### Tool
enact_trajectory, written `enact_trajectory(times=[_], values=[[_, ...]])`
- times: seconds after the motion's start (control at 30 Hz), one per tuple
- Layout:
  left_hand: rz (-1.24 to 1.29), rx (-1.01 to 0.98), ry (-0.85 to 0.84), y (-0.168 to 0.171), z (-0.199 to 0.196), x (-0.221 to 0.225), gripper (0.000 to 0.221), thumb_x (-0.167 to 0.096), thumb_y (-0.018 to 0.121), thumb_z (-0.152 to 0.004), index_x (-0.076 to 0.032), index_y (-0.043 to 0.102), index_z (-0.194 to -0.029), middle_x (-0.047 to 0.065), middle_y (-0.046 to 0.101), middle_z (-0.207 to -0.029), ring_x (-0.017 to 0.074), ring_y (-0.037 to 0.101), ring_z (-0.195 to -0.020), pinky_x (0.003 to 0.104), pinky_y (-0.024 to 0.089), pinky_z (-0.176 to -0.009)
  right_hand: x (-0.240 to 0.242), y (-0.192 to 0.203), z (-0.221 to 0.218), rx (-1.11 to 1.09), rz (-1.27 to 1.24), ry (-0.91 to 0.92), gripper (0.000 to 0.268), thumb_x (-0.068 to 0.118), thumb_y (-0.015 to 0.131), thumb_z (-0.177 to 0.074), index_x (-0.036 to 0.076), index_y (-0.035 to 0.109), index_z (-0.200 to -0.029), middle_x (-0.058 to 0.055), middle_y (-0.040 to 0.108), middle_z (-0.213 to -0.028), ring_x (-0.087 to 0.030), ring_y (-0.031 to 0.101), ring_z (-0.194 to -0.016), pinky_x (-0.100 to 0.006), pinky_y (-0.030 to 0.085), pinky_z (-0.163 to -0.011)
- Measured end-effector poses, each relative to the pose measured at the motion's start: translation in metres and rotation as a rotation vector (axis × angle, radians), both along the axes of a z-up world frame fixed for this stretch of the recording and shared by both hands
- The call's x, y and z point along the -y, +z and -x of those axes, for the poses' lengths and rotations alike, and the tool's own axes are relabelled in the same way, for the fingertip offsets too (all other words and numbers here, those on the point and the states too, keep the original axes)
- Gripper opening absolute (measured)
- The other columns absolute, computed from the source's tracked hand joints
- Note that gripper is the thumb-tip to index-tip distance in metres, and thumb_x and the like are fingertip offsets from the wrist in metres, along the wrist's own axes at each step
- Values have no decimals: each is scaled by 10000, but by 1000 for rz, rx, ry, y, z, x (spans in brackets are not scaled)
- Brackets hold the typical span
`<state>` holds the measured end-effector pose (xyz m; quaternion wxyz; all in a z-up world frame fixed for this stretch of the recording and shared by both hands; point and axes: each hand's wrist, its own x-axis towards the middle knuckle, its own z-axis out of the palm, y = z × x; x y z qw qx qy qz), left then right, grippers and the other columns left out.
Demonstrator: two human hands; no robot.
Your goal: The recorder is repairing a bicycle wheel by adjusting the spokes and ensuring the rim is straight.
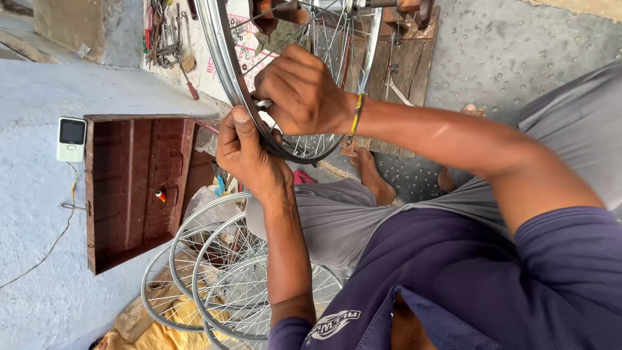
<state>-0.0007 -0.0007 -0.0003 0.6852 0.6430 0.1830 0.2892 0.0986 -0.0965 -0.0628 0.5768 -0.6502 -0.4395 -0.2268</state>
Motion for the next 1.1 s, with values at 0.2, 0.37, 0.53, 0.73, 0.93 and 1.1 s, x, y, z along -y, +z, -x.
enact_trajectory(times=[0.2, 0.37, 0.53, 0.73, 0.93, 1.1], values=[[-83, 76, -176, 10, -3, -11, 298, -243, 734, -1055, 14, 663, -921, -1, 568, -793, 58, 444, -702, 229, 357, -635, 2, 36, 45, -32, -245, -329, 241, 4, 693, -834, -64, 600, -1045, -270, 621, -1159, -441, 615, -1086, -505, 505, -931], [-209, -72, -218, 10, -11, -24, 288, -221, 683, -1068, 66, 702, -1093, 28, 633, -918, 80, 522, -795, 231, 393, -700, 10, 16, 24, -56, -122, -141, 243, 117, 771, -956, -3, 614, -1097, -189, 660, -1176, -352, 658, -1109, -467, 505, -966], [-172, 157, -367, 31, -23, -15, 361, -196, 693, -1086, 39, 566, -1329, 118, 696, -1111, 170, 681, -1033, 296, 551, -960, 26, -8, 14, -416, -119, -232, 137, 116, 713, -1080, 7, 652, -1138, -103, 717, -1050, -232, 728, -964, -353, 562, -877], [507, -109, -9, -125, 36, -43, 449, -398, 462, -1084, 13, 605, -1194, 143, 775, -941, 220, 743, -834, 333, 574, -782, 77, -150, 50, -725, 415, -455, 311, 256, 683, -1046, -49, 644, -996, -212, 660, -973, -340, 668, -874, -424, 523, -800], [338, -207, 127, -147, 48, -76, 345, -321, 581, -1084, 11, 668, -1121, 69, 629, -785, 137, 562, -695, 276, 452, -665, 65, -219, 58, -870, 962, -436, 668, 583, 719, -913, -76, 681, -809, -322, 660, -907, -462, 654, -801, -545, 505, -699], [156, -163, 87, -141, 68, -67, 226, -201, 595, -1080, 14, 661, -1097, 60, 666, -884, 123, 614, -784, 284, 534, -749, 43, -225, 49, -955, 1091, -380, 784, 676, 709, -872, -70, 643, -643, -284, 629, -667, -416, 658, -642, -541, 499, -603]])
